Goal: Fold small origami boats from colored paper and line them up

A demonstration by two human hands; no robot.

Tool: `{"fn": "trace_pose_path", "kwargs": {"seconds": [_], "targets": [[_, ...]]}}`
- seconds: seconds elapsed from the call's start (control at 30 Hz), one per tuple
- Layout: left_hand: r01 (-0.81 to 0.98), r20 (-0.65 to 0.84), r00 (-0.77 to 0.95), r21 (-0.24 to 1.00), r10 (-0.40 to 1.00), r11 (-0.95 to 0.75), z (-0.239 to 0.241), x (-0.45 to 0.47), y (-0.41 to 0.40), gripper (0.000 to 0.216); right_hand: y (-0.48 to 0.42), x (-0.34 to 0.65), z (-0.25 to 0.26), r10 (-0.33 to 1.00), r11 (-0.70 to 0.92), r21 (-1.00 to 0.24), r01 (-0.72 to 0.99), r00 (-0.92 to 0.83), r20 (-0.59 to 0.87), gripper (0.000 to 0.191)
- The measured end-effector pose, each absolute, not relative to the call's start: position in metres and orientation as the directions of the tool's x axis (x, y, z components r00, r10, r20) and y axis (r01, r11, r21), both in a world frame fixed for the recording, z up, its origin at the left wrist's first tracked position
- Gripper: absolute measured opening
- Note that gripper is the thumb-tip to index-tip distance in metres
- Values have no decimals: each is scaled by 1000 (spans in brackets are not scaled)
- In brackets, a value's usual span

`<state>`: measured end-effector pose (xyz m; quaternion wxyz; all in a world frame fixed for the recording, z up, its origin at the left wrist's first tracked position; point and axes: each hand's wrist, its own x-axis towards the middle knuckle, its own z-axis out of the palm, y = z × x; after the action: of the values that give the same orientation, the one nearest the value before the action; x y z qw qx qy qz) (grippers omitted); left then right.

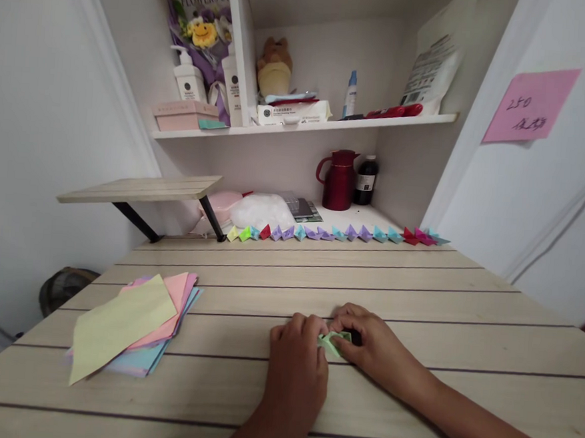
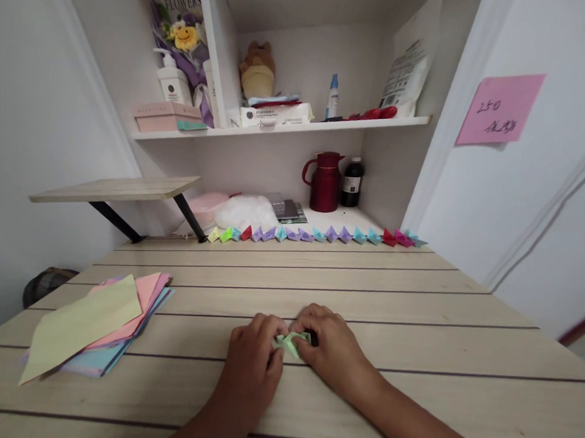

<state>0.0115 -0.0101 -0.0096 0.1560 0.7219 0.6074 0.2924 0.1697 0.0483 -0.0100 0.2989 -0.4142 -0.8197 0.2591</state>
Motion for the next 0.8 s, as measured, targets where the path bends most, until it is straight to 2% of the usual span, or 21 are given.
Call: {"fn": "trace_pose_path", "kwargs": {"seconds": [0.3, 0.5, 0.8], "targets": [[750, 261, 82, 619, 962, -232, -14, 11, -11, 40, 50, 172, -15, 846, 488, -713, 503, -473, 246, 14], [808, 204, 100, 554, 974, -199, -8, 16, -10, 40, 51, 168, -18, 847, 507, -681, 528, -450, 282, 16], [853, 231, 44, 498, 972, -157, -14, 15, -5, 27, 51, 163, -14, 867, 482, -673, 560, -415, 276, 13]]}}
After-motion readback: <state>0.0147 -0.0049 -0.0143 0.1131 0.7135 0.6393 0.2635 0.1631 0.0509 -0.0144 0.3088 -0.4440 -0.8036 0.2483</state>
